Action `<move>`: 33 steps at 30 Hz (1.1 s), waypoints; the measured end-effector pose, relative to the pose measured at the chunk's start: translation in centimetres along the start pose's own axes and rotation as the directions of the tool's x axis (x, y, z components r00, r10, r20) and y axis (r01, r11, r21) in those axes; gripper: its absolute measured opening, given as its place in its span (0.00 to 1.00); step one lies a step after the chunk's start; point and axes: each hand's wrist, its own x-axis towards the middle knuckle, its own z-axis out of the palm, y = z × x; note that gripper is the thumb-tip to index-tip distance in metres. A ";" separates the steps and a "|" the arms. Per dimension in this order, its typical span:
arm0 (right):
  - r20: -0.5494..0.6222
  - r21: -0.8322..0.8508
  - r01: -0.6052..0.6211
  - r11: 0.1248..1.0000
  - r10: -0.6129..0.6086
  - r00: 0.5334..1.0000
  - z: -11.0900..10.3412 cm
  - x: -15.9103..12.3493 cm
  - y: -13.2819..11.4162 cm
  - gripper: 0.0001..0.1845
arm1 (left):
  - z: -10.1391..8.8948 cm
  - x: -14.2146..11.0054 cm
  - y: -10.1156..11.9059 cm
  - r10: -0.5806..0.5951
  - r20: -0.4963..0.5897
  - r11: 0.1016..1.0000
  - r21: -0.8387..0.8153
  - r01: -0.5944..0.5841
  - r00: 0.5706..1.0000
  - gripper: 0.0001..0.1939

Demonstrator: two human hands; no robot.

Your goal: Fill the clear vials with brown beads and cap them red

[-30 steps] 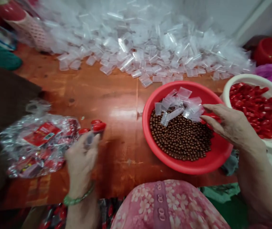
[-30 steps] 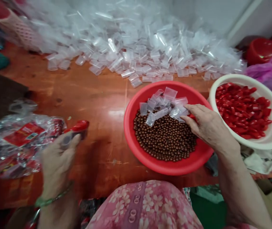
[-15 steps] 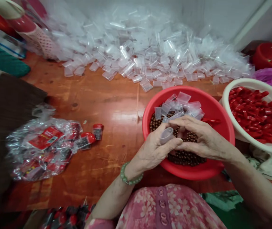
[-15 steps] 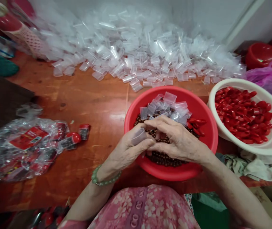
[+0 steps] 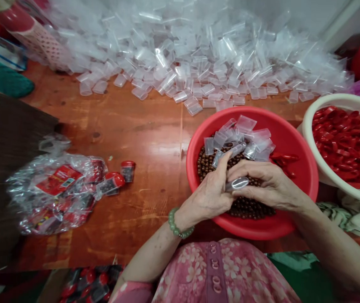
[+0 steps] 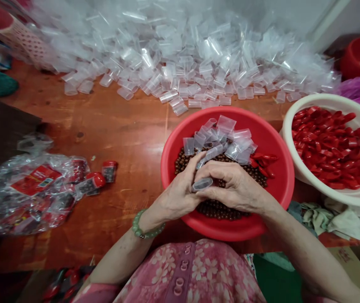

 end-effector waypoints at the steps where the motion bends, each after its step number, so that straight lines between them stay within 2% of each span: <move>1: -0.008 -0.047 -0.024 0.999 0.023 1.000 0.0 -0.2 0.0 0.04 | 0.1 -0.2 -0.1 0.001 -0.023 1.000 0.020 -0.001 1.000 0.46; 3: -0.042 -0.197 -0.081 0.977 0.075 0.996 -0.3 -0.8 0.2 0.05 | 0.2 -0.8 -0.3 0.033 -0.116 0.997 0.075 -0.025 0.993 0.46; 6: -0.053 -0.344 -0.153 0.926 0.144 0.988 -0.7 -1.4 1.1 0.09 | 0.1 -1.8 -0.7 0.131 -0.290 0.986 0.138 -0.094 0.948 0.37; 9: 0.006 -0.363 -0.216 0.907 0.233 0.972 -0.5 -1.6 2.8 0.10 | -0.6 -2.1 -1.3 0.171 -0.454 0.983 0.137 -0.122 0.875 0.25; 12: 0.108 -0.426 -0.308 0.851 0.386 0.916 -0.3 -1.6 4.9 0.09 | -1.3 -1.8 -1.9 0.203 -0.549 0.976 0.176 -0.125 0.811 0.18; 14: 0.155 -0.532 -0.319 0.785 0.460 0.874 -0.2 -1.8 6.0 0.11 | -1.7 -1.6 -1.9 0.242 -0.531 0.963 0.233 -0.135 0.812 0.17; 17: 0.161 -0.682 -0.232 0.694 0.451 0.878 -0.4 -2.5 6.8 0.15 | -2.0 -1.5 -1.7 0.292 -0.488 0.938 0.315 -0.146 0.822 0.15; 21: 0.228 -0.785 -0.056 0.617 0.372 0.900 -0.6 -3.4 6.4 0.23 | -2.2 -1.7 -1.4 0.295 -0.462 0.930 0.340 -0.140 0.836 0.13; 24: 0.325 -0.859 0.115 0.499 0.359 0.875 -0.5 -3.6 5.7 0.26 | -2.4 -1.7 -1.3 0.290 -0.446 0.929 0.345 -0.136 0.847 0.12; 27: 0.398 -0.884 0.248 0.396 0.360 0.844 -0.1 -3.1 5.3 0.20 | -2.5 -1.6 -1.3 0.302 -0.433 0.920 0.367 -0.140 0.849 0.12; 30: 0.470 -0.851 0.293 0.436 0.384 0.795 0.3 -2.2 5.2 0.15 | -2.6 -1.5 -1.2 0.309 -0.420 0.911 0.387 -0.140 0.853 0.11; 33: 0.520 -0.783 0.242 0.573 0.389 0.761 0.9 -1.2 5.3 0.14 | -2.6 -1.3 -1.1 0.311 -0.417 0.905 0.404 -0.132 0.854 0.11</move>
